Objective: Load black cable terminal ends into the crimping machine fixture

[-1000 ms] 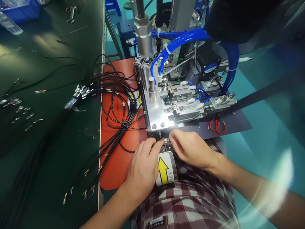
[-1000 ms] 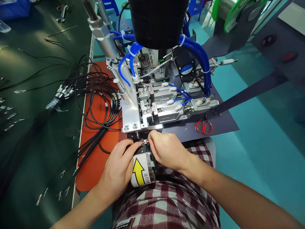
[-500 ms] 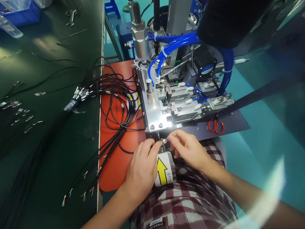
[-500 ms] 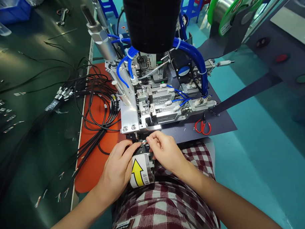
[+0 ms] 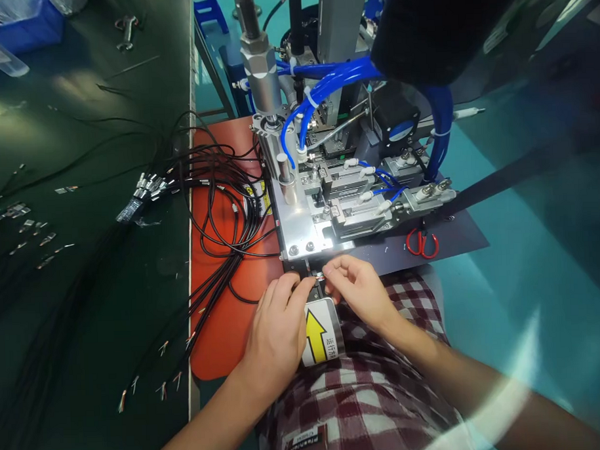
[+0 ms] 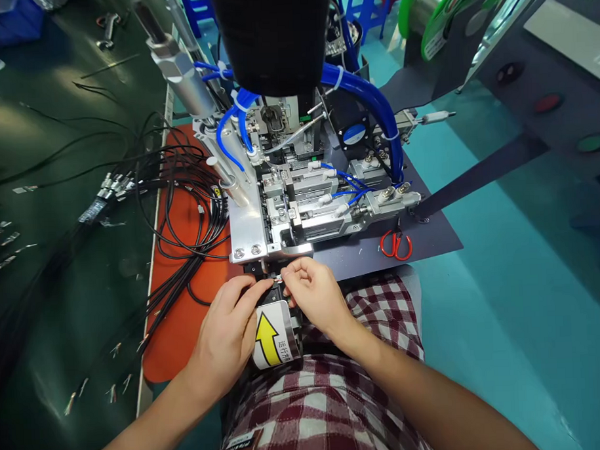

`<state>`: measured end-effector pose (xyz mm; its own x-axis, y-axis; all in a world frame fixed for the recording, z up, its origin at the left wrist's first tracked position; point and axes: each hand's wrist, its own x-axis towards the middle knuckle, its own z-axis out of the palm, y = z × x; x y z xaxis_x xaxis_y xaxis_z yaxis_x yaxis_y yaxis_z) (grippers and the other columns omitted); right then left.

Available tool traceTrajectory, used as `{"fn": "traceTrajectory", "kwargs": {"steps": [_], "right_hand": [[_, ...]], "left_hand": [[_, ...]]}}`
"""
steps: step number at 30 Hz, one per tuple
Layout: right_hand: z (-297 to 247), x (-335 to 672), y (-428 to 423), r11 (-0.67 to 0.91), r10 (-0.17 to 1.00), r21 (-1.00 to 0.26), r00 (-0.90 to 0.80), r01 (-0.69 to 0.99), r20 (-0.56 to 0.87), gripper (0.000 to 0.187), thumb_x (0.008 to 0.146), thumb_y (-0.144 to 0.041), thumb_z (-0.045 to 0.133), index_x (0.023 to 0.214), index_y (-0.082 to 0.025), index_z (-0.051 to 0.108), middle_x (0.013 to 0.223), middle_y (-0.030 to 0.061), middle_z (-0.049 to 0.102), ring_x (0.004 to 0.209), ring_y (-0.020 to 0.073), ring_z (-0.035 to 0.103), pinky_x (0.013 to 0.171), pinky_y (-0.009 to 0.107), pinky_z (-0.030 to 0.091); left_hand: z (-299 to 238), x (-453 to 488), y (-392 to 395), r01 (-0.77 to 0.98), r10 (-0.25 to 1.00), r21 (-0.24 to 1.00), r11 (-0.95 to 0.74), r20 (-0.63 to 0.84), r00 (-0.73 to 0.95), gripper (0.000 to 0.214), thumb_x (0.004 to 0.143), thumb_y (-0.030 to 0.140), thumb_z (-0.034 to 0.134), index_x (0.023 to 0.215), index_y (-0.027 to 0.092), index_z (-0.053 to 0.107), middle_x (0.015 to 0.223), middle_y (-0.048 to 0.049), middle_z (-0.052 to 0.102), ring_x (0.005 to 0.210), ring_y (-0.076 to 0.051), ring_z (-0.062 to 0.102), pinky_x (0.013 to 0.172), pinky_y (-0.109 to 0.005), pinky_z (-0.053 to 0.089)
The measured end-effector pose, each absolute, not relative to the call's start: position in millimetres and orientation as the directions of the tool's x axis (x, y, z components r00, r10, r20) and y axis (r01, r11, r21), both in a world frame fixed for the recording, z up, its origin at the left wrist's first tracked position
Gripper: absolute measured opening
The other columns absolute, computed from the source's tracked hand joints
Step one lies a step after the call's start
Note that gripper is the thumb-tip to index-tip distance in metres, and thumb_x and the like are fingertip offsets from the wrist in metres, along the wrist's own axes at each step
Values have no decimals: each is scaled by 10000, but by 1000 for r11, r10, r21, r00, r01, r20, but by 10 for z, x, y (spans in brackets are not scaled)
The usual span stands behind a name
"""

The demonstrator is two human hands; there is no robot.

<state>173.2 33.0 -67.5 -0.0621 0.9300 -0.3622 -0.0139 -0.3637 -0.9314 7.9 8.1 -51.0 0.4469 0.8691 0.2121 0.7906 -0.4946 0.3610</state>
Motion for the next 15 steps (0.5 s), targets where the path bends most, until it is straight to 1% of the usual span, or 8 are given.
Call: {"fn": "traceTrajectory", "kwargs": {"steps": [3,7,12,15], "right_hand": [[-667,1705,323,-388,922,-921,-20,-34,-387,235,761,-415,613,709,-201,531,549,-46,547,408,100,465,406,240,375],[-646,1672,327,-451,892,-891,9,-50,-452,244,769,-390,594,645,-200,504,509,-59,505,379,77,385,381,222,284],[-607,1681,391,-548,837,-824,-100,-147,-538,259,752,-275,555,522,-190,471,453,-68,447,386,64,332,417,223,238],[-593,1712,398,-558,828,-815,-159,-157,-537,298,768,-298,540,501,-186,467,433,-59,445,390,69,344,440,228,260]], "left_hand": [[-499,85,81,789,866,357,-500,217,450,366,873,42,378,1174,99,579,1036,-128,581,923,-240,555,780,-378,535],[-488,94,74,795,856,318,-517,189,481,377,863,36,399,1197,89,565,1063,-141,581,917,-251,549,780,-393,528],[-488,84,83,795,849,298,-528,185,494,384,863,34,406,1214,95,551,1084,-144,578,945,-254,544,800,-397,523],[-485,78,91,800,861,317,-509,171,479,379,866,38,408,1206,114,556,1071,-128,584,927,-243,549,787,-384,530]]}}
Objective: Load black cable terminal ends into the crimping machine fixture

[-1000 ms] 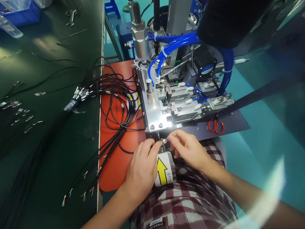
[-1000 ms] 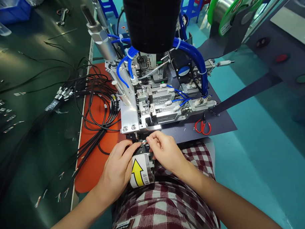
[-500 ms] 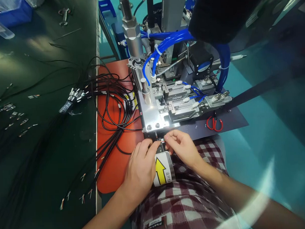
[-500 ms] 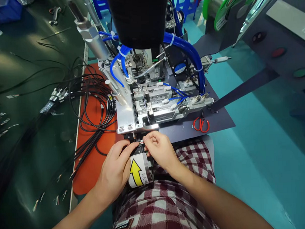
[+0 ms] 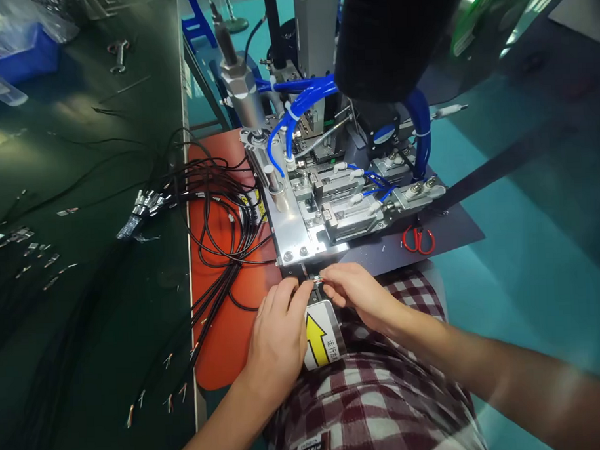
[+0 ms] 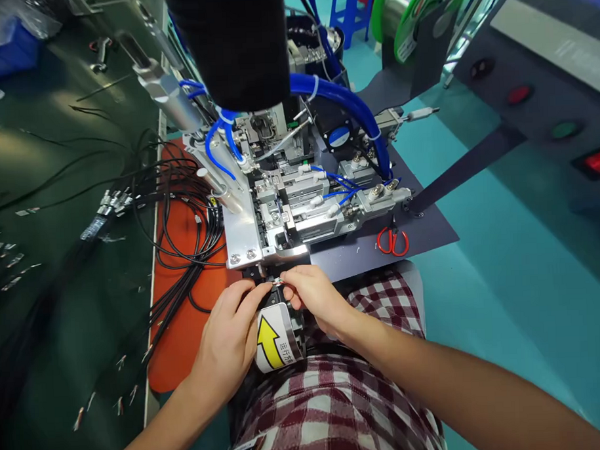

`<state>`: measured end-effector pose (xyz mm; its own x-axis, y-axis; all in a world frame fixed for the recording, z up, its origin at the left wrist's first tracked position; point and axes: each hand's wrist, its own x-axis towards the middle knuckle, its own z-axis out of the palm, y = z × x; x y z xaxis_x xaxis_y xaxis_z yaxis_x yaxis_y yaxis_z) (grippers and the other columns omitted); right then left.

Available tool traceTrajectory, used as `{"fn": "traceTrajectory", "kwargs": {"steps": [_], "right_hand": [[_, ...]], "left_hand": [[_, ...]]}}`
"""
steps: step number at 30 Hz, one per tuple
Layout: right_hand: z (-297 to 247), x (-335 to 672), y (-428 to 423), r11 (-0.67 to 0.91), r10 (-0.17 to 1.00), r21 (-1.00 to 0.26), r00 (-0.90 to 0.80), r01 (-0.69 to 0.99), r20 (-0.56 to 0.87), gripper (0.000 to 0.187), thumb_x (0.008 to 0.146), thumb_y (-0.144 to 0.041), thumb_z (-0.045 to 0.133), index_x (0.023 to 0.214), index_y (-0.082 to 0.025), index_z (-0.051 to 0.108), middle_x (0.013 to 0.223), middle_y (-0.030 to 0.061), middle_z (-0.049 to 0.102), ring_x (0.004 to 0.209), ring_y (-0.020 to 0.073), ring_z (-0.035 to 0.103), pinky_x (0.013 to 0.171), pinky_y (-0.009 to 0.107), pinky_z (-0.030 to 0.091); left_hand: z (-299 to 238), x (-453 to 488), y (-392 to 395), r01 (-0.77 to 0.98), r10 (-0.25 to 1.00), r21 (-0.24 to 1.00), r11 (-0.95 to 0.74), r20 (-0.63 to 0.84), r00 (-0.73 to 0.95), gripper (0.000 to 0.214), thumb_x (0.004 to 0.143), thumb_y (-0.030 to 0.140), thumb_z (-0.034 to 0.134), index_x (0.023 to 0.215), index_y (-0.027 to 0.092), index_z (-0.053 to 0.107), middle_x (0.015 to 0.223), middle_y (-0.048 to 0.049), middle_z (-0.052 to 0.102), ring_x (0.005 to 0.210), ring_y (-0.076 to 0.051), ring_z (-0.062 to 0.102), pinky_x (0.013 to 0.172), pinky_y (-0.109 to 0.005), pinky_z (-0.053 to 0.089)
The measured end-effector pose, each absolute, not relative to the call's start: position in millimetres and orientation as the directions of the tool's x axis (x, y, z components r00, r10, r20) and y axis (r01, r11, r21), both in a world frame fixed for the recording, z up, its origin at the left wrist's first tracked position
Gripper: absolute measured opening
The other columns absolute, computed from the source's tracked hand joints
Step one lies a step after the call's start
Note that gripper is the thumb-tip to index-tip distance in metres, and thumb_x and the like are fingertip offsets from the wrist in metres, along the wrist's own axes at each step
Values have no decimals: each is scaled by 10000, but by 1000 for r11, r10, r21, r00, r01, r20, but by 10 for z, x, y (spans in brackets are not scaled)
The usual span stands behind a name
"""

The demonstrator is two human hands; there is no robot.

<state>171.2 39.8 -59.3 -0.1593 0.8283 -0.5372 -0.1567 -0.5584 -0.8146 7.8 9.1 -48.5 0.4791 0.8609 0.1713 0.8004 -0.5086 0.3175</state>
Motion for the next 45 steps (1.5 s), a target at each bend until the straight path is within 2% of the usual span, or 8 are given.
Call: {"fn": "traceTrajectory", "kwargs": {"steps": [5,8,14,19,26,35,38,45], "right_hand": [[-684,1741,322,-503,862,-844,-182,-187,-474,351,842,-493,515,684,-179,525,538,-43,533,424,88,434,477,236,324],[-757,1707,291,-447,892,-883,-140,-141,-429,381,841,-535,527,676,-193,494,548,-50,522,436,94,452,484,242,354],[-859,1605,273,-392,919,-909,-14,-141,-394,341,778,-515,596,683,-214,466,516,-87,427,415,86,359,419,229,274],[-901,1641,212,-376,924,-911,6,-167,-383,364,777,-545,566,673,-214,457,521,-86,411,415,82,332,421,231,260],[-824,1698,226,-349,937,-923,-55,-163,-345,412,806,-584,545,688,-193,496,553,-63,503,412,79,399,448,235,308],[-807,1613,269,-363,931,-902,-55,-233,-361,460,765,-639,572,689,-194,487,540,-71,480,428,77,392,462,234,323],[-871,1798,197,-393,908,-876,34,-280,-419,507,792,-684,506,801,-177,528,577,-52,522,442,80,410,468,231,323],[-1173,2401,-271,-461,803,-835,260,-301,-537,548,655,-705,656,763,-181,536,540,-65,496,450,76,389,445,214,295]], "left_hand": [[-476,84,90,807,866,313,-500,163,473,400,854,30,402,1205,130,567,1062,-123,592,909,-243,557,762,-374,532],[-477,84,85,810,862,296,-506,147,485,413,851,30,399,1216,136,560,1070,-124,594,899,-239,559,757,-364,528],[-490,113,81,819,861,269,-506,114,495,423,837,25,400,1223,117,547,1088,-142,586,911,-259,553,779,-399,515],[-512,130,74,827,888,325,-458,117,446,413,844,34,406,1214,134,560,1057,-126,572,921,-253,542,798,-402,510],[-478,-3,-25,773,933,526,-356,149,328,374,918,92,338,1234,169,524,1154,-109,544,1073,-212,527,919,-354,485],[-516,-189,-327,895,954,332,-299,139,267,456,944,161,366,1392,229,417,1286,-105,524,1185,-262,475,961,-428,462],[-503,-193,-323,902,960,330,-279,98,261,458,948,177,352,1397,240,420,1300,-99,524,1188,-259,478,949,-424,476],[-522,-190,-366,914,974,339,-223,53,218,464,947,193,336,1399,237,429,1330,-98,519,1223,-263,474,939,-416,499]]}}
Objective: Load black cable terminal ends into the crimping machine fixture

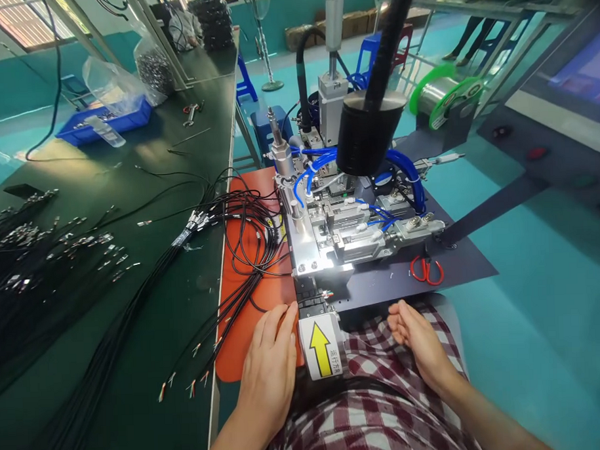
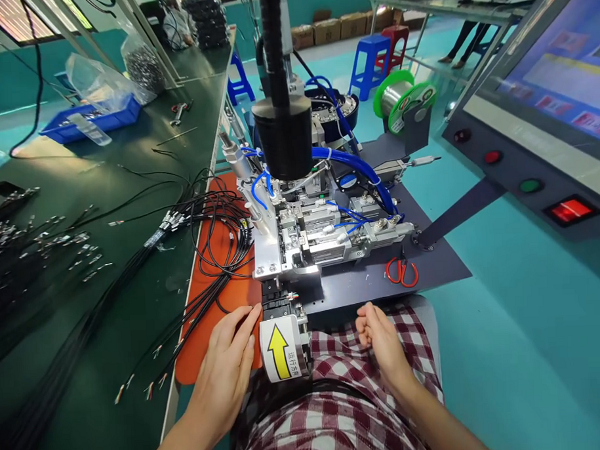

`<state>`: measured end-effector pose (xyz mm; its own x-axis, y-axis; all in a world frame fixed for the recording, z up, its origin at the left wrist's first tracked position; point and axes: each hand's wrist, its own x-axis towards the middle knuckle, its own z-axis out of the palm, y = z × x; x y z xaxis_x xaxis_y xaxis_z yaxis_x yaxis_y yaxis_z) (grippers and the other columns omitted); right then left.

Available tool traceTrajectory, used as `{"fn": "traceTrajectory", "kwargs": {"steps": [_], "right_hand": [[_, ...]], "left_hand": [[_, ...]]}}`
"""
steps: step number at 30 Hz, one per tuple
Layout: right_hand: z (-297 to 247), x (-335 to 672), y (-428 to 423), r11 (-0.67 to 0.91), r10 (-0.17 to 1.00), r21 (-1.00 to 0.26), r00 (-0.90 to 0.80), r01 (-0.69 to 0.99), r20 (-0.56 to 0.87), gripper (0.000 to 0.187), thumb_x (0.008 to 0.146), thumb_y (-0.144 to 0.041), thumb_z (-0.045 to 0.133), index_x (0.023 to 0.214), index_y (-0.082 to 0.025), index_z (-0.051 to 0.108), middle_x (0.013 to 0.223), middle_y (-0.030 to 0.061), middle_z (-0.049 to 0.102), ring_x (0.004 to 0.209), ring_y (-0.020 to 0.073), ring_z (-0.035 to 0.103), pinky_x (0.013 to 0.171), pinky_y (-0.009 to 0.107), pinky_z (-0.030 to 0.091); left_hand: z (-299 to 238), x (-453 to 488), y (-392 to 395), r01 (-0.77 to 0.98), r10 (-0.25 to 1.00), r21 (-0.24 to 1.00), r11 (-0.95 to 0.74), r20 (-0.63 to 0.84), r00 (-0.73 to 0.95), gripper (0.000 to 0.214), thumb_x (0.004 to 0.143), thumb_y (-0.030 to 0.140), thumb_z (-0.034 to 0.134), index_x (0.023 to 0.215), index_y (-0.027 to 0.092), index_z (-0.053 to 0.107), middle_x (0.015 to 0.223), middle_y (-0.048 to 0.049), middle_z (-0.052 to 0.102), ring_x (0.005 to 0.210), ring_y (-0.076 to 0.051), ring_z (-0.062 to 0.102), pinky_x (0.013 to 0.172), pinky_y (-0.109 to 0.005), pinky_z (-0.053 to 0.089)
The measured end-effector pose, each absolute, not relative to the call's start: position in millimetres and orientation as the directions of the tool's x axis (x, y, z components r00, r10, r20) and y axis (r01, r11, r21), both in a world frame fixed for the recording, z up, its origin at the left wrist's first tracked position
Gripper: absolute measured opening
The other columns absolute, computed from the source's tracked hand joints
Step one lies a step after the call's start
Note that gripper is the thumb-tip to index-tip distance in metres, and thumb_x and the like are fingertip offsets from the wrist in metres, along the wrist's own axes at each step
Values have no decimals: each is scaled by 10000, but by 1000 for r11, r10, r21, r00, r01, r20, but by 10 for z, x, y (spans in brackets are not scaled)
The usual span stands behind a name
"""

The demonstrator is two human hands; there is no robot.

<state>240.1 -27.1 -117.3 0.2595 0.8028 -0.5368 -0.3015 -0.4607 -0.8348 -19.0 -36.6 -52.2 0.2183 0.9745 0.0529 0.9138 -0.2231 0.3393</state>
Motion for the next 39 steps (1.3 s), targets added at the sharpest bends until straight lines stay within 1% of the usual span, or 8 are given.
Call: {"fn": "traceTrajectory", "kwargs": {"steps": [9,15,21,24,28,31,35,39], "right_hand": [[-1290,2484,-570,-544,766,-806,255,-234,-590,466,654,-646,668,743,-197,583,557,-39,537,453,121,430,443,260,338],[-1215,2542,-567,-531,796,-829,232,-173,-558,465,659,-656,661,766,-208,592,593,-30,544,480,128,444,457,259,384],[-953,2658,-513,-493,860,-864,206,103,-466,407,735,-649,567,711,-243,584,612,0,561,501,159,486,490,279,437],[-588,2399,-410,-345,938,-908,79,239,-336,340,770,-582,559,692,-250,564,554,-20,502,470,157,443,441,264,392],[-168,1872,-198,103,932,-921,-361,376,-43,238,903,-386,470,731,-240,546,616,-7,564,559,171,520,537,272,409],[-56,1500,-22,401,838,-788,-535,467,109,142,927,-248,435,904,-229,574,750,22,661,646,190,589,607,298,413],[-64,1071,190,628,751,-504,-633,593,191,334,879,-97,452,1180,-213,540,973,63,664,671,201,612,615,321,414],[-104,766,316,746,649,-260,-756,613,80,363,716,-34,570,1058,-157,585,976,100,609,680,210,614,596,321,423]], "left_hand": [[-462,-217,131,834,960,475,-279,129,248,393,944,197,342,1311,162,480,1393,-150,475,1295,-268,433,1076,-498,387],[-263,-366,441,818,950,484,-312,173,259,296,907,109,346,1036,187,601,1185,-86,598,1112,-179,564,989,-331,458],[-178,-808,31,889,983,455,-47,177,-39,233,852,262,532,1064,169,565,1064,-122,562,1026,-284,529,898,-473,441],[-206,-909,77,865,987,498,54,106,-122,318,803,272,565,1102,165,553,1014,-102,567,1006,-288,520,895,-478,418],[-140,-898,247,762,988,629,153,-111,-106,66,772,229,526,794,186,570,619,29,475,646,-174,533,649,-304,445],[-22,-922,320,626,955,741,242,-295,-20,171,789,337,519,710,186,507,550,50,460,485,-121,489,508,-249,411],[78,-1036,366,450,893,824,344,-435,115,312,783,472,528,697,177,476,596,23,529,452,-91,507,464,-216,399],[88,-1157,429,361,858,844,396,-480,181,329,733,485,584,705,174,481,581,29,529,433,-77,498,438,-196,368]]}}
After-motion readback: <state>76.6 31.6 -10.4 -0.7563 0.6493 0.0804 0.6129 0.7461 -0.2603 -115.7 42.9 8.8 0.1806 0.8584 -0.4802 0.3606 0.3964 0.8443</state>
